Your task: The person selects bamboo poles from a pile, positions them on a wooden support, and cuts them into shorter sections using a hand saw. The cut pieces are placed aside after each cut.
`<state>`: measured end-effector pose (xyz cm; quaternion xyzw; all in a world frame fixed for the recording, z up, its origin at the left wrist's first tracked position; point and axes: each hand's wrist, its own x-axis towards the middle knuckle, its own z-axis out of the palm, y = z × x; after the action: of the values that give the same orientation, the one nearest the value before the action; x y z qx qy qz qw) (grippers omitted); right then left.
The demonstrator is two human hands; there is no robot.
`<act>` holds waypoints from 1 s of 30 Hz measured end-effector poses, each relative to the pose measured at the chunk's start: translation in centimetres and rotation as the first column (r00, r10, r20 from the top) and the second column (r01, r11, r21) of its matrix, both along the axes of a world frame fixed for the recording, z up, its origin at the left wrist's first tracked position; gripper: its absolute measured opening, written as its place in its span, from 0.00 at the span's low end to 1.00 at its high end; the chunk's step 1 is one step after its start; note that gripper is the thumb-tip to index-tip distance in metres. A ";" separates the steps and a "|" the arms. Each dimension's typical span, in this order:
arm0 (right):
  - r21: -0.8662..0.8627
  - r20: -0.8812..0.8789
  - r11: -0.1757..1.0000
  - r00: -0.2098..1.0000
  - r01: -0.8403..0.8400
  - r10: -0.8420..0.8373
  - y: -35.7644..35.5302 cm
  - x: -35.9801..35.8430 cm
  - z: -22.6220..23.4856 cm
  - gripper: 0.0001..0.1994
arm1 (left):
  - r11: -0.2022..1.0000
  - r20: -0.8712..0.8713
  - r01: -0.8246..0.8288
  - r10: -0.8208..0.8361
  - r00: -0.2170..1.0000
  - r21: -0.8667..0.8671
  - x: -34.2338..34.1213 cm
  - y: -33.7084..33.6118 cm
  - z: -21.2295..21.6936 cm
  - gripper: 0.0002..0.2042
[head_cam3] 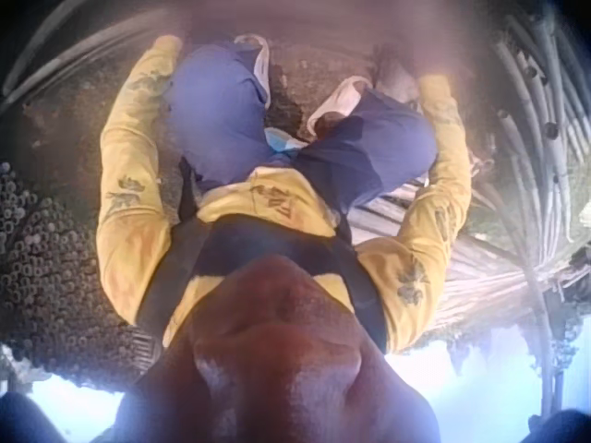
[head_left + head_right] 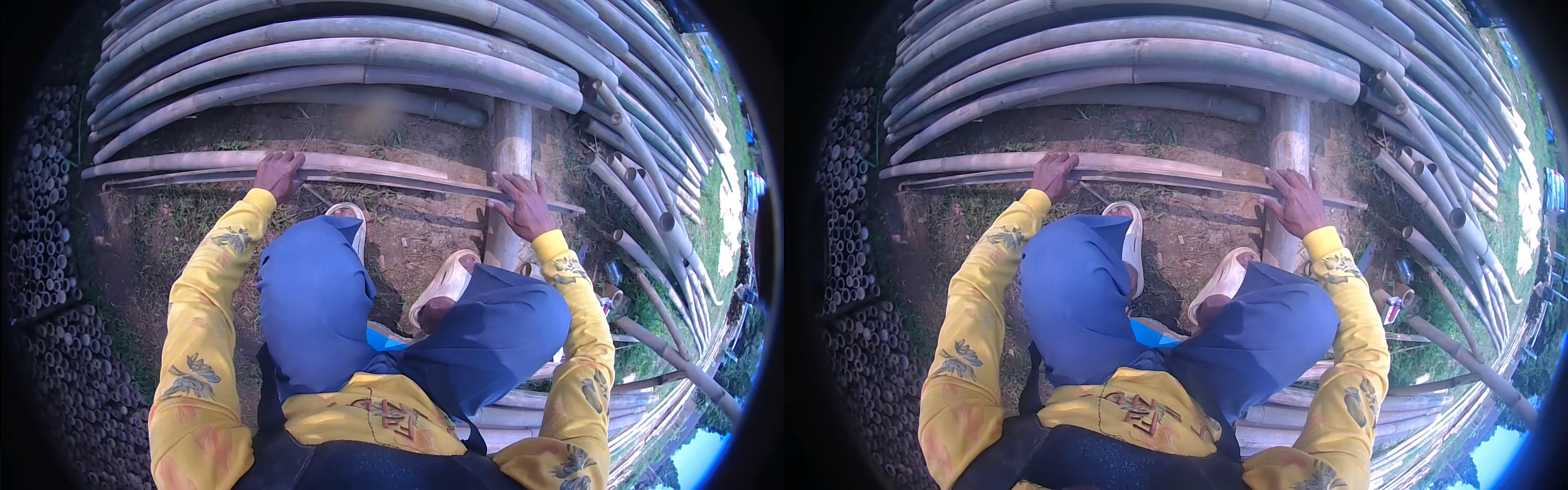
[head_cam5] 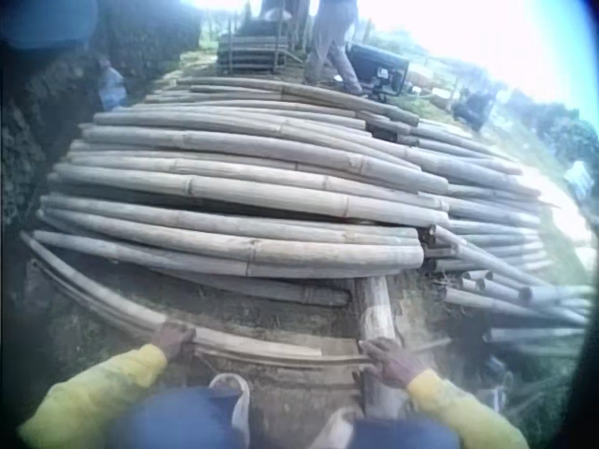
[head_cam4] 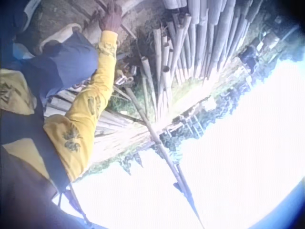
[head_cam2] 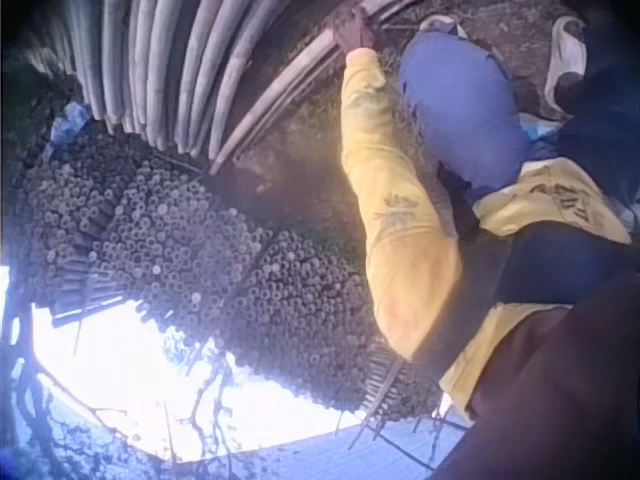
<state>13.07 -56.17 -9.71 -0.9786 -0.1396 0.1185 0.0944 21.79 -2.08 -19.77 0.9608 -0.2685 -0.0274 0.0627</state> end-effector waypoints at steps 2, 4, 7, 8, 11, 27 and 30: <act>-0.029 -0.091 0.998 0.994 -0.063 0.060 -0.6 -1.4 -1.3 0.28 | 0.997 -0.105 0.061 -0.057 0.993 0.037 -1.8 0.5 0.8 0.21; 0.022 -0.243 0.998 0.968 -0.066 0.069 0.7 -2.0 -1.7 0.29 | 0.984 -0.206 0.105 -0.074 0.976 0.142 -3.9 1.0 1.4 0.21; 0.160 -0.372 0.987 0.928 0.025 0.037 3.0 -0.7 -2.0 0.36 | 0.966 -0.360 0.123 -0.033 0.932 0.229 -6.5 1.2 -0.3 0.16; 0.173 -0.308 0.985 0.951 0.018 0.037 4.3 0.4 -2.8 0.37 | 0.971 -0.294 0.140 -0.078 0.953 0.196 -7.8 1.8 -1.7 0.14; 0.142 -0.105 0.989 0.993 -0.045 0.061 7.4 1.9 -6.1 0.39 | 0.997 -0.260 0.061 -0.047 0.965 0.045 -9.5 1.8 -4.6 0.12; -0.106 -0.055 0.930 0.936 -0.353 0.349 11.4 7.7 -9.7 0.22 | 0.570 -0.781 -0.788 0.374 0.500 -0.232 -9.0 1.7 -7.1 0.30; 0.000 0.267 0.956 0.921 -0.294 0.283 11.3 8.0 1.5 0.22 | -0.537 -0.956 -0.794 0.221 0.194 -0.285 -4.8 4.2 -3.6 0.52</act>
<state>21.09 -44.85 -8.25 -0.9522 -0.2958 -0.0032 0.0762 17.00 2.12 -23.33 0.5230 0.4531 -0.0153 0.7218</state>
